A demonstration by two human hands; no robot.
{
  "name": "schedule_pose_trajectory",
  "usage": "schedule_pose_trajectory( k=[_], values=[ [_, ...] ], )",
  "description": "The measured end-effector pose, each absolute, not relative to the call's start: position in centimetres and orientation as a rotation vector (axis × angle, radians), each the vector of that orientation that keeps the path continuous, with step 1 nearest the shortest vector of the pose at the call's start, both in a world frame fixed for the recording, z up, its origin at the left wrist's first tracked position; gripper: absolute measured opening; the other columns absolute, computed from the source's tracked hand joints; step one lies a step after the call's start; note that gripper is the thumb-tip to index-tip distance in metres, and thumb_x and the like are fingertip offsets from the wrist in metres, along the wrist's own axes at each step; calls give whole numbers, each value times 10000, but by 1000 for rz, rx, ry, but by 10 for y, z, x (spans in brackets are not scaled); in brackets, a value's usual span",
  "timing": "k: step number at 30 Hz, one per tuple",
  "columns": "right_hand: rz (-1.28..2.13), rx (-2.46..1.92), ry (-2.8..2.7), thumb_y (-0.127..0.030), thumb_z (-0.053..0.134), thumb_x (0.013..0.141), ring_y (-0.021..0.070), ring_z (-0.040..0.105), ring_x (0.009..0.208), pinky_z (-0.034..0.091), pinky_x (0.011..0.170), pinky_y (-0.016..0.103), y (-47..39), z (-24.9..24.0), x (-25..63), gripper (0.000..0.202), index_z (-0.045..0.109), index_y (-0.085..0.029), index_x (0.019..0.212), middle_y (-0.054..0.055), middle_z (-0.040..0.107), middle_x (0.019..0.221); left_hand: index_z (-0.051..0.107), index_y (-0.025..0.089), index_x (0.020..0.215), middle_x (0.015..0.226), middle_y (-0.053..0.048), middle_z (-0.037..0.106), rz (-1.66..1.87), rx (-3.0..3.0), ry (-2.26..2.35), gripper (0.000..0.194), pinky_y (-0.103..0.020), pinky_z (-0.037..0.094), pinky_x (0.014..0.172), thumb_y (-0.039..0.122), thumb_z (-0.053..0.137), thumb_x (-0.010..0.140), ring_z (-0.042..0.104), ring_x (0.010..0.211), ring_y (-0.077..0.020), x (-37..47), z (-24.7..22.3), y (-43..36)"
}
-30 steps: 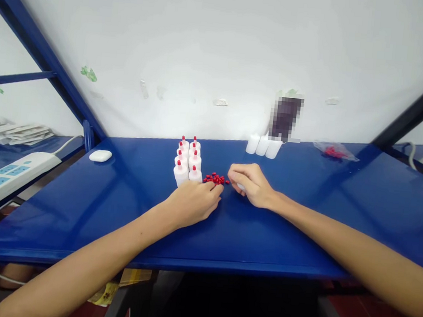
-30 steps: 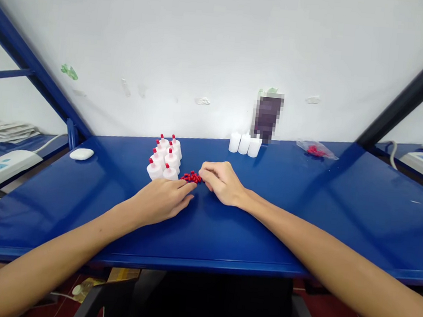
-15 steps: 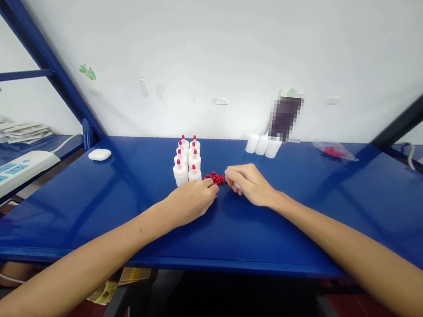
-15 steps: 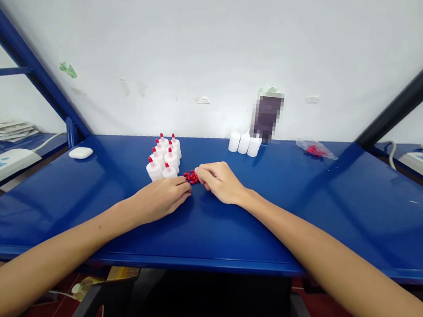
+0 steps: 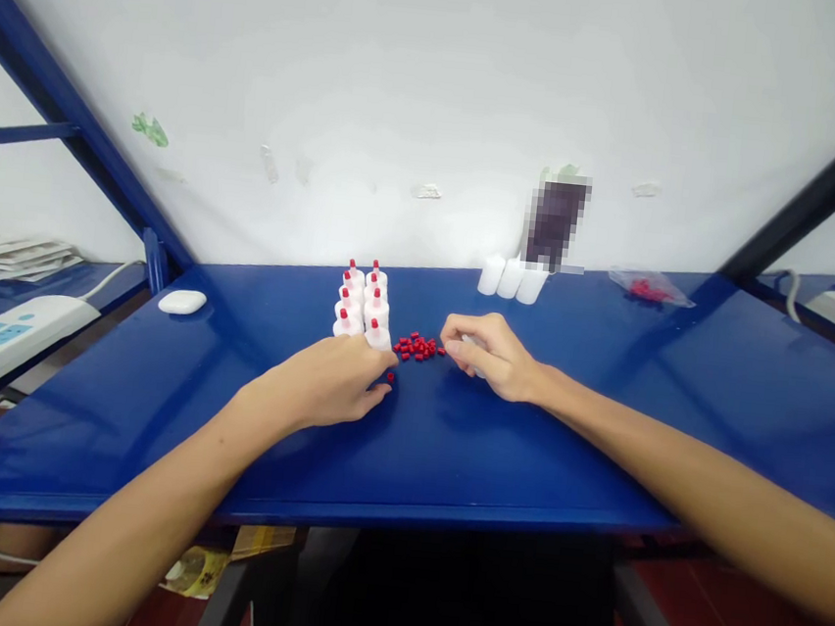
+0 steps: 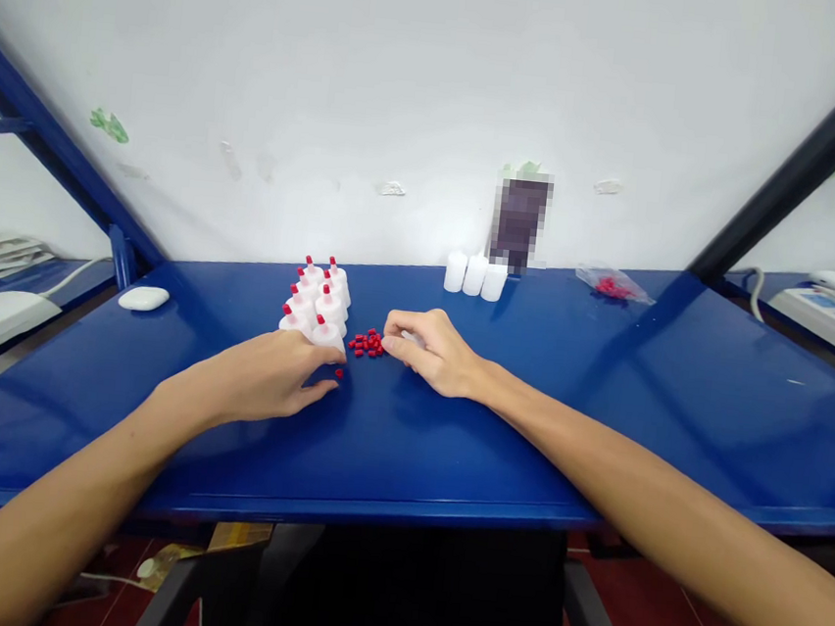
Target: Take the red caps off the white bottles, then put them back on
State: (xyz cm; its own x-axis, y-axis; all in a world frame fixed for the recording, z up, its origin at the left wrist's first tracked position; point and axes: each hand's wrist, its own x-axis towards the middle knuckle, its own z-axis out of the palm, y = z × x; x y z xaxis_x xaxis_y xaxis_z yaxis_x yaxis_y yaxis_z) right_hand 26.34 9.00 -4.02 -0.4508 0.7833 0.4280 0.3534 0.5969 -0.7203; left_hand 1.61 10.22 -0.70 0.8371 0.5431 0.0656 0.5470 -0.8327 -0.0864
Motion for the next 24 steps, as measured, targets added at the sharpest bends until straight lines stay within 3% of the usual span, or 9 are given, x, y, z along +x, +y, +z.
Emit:
schedule_pose_trajectory(
  k=[4,7,11,14,17,19,24],
  values=[
    [449,-876,-2155,-367,488,950,100,405,538,328,573,258,89,-45,259,290,535,-183,731,-33,497,608,647,149,806,684,-47,657,-5,-2957,-748,148,-266,438,518,151,556,922,648,594,-187,22,-11,101],
    [456,-865,-2191,-366,477,953,105,410,551,327,582,260,87,-46,255,277,541,-182,755,-30,504,625,648,133,870,786,-59,691,-330,-2978,-578,142,-261,471,549,171,537,951,658,637,-170,30,-19,97],
    [688,-764,-2150,-384,451,933,118,439,570,342,586,267,84,-44,253,270,554,-173,800,-17,518,654,654,144,968,852,-32,718,-1135,-2969,-455,91,-222,508,605,143,571,929,643,663,-111,41,-31,90],
    [965,-701,-1994,-405,394,932,130,445,541,356,565,280,84,-46,251,329,551,-171,762,-13,505,597,667,159,1033,862,-16,723,-1525,-2949,-498,153,-195,513,604,102,604,906,627,662,-84,48,-36,88],
    [1122,-671,-1850,-404,350,932,143,453,516,368,560,298,85,-51,245,403,570,-165,695,4,521,534,668,174,1150,902,-32,736,-1695,-2951,-535,252,-215,544,682,88,580,930,671,790,-110,53,-38,88],
    [1182,-676,-1797,-406,349,923,142,447,489,361,541,300,85,-53,242,427,588,-158,671,9,526,505,685,179,1119,875,-30,742,-1743,-2997,-570,228,-237,554,727,93,574,941,688,840,-130,54,-38,87],
    [1237,-695,-1740,-438,360,926,131,452,473,356,524,289,84,-55,238,471,599,-157,633,12,542,501,681,168,985,836,-17,732,-1886,-3103,-789,76,-230,538,666,160,651,917,672,695,-107,57,-38,82]
  ],
)
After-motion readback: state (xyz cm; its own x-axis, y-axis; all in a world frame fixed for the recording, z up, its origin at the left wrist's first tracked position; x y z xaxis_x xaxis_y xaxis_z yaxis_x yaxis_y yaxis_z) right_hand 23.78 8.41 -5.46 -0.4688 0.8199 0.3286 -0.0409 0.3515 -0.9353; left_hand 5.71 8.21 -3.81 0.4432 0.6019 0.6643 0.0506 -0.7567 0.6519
